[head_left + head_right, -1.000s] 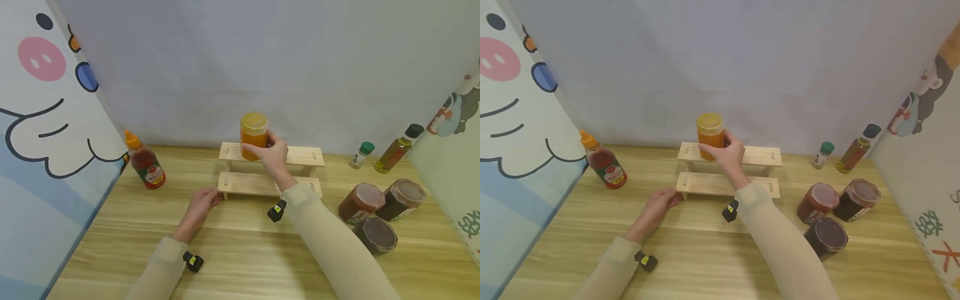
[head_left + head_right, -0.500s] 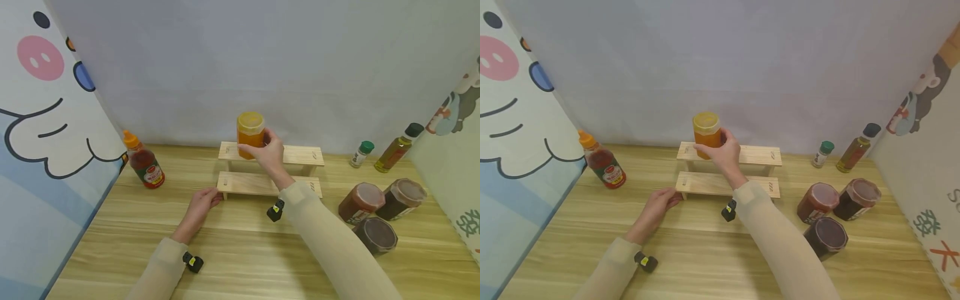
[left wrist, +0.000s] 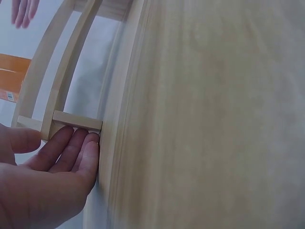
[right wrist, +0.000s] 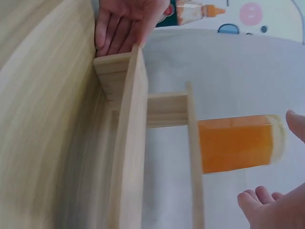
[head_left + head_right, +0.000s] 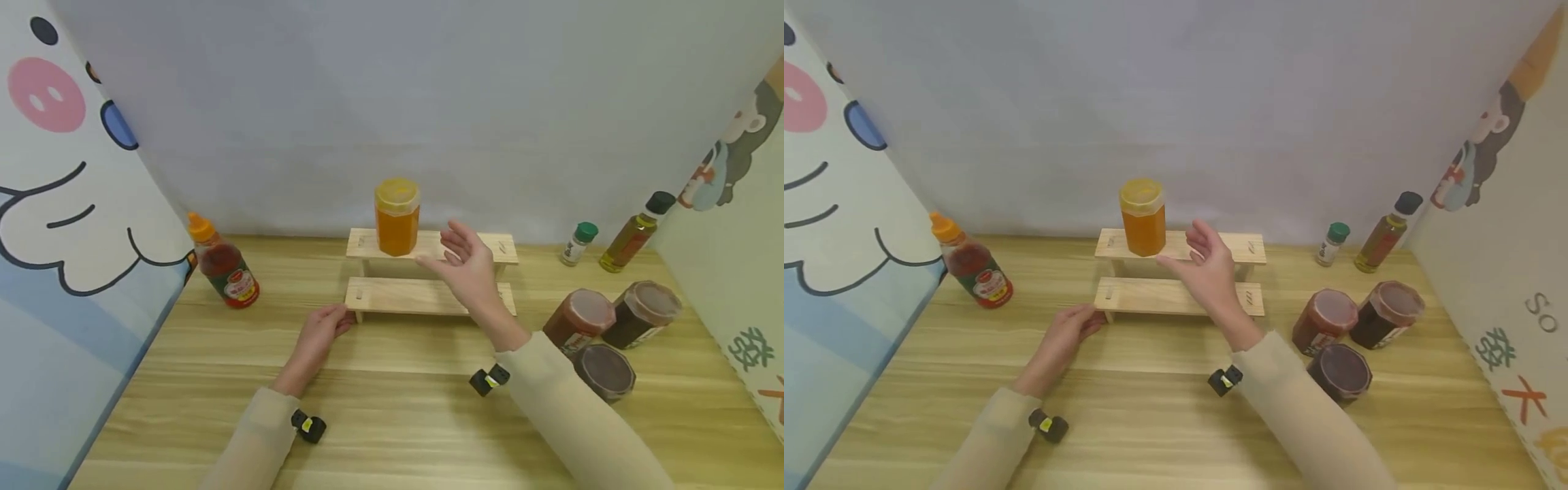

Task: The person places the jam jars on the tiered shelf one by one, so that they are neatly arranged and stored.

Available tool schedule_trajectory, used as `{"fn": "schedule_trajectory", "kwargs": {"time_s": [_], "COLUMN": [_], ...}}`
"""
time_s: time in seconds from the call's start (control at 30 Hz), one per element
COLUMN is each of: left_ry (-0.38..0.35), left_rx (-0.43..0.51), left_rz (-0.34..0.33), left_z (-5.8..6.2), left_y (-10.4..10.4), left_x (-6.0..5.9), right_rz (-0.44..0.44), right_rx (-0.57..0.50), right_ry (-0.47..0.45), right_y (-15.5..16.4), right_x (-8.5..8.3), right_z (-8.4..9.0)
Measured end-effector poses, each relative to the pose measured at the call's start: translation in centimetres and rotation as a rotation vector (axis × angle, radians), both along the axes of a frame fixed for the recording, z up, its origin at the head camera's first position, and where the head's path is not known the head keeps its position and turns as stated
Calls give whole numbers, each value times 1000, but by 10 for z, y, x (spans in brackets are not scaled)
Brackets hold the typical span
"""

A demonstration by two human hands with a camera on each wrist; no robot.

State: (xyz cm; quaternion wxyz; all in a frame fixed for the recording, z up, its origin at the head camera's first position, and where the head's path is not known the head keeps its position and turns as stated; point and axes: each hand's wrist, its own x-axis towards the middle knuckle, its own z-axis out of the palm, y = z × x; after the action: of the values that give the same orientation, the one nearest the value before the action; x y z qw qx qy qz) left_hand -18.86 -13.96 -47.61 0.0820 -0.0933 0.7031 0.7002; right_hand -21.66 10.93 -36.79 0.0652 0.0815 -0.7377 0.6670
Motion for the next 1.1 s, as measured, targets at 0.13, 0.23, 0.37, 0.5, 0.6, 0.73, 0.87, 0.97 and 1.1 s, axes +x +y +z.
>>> {"fn": "schedule_trajectory", "kwargs": {"time_s": [0.13,0.23,0.37,0.5,0.6,0.73,0.87,0.97,1.1], "left_ry": [-3,0,-14,-14,-5,-7,-4,-3,-10], "left_rx": [-4,-5,-2,6,10,2,10,16,7], "left_rz": [-2,-6,-9,-19,-34,-25,-19,-30,-35], "left_z": [0,1,1,2,2,1,0,0,0], "left_y": [1,-1,-2,-2,-2,-1,0,0,0], "left_x": [0,0,1,1,0,0,-1,-2,-1], "right_rz": [17,36,44,12,-31,-100,-152,-188,-263], "right_rx": [1,2,63,172,224,272,296,316,360], "right_ry": [7,31,81,152,205,230,207,192,191], "right_y": [18,30,45,61,75,94,113,127,147], "right_x": [26,46,72,94,105,118,129,137,147], "right_z": [8,11,13,12,10,4,-3,-6,-11]}}
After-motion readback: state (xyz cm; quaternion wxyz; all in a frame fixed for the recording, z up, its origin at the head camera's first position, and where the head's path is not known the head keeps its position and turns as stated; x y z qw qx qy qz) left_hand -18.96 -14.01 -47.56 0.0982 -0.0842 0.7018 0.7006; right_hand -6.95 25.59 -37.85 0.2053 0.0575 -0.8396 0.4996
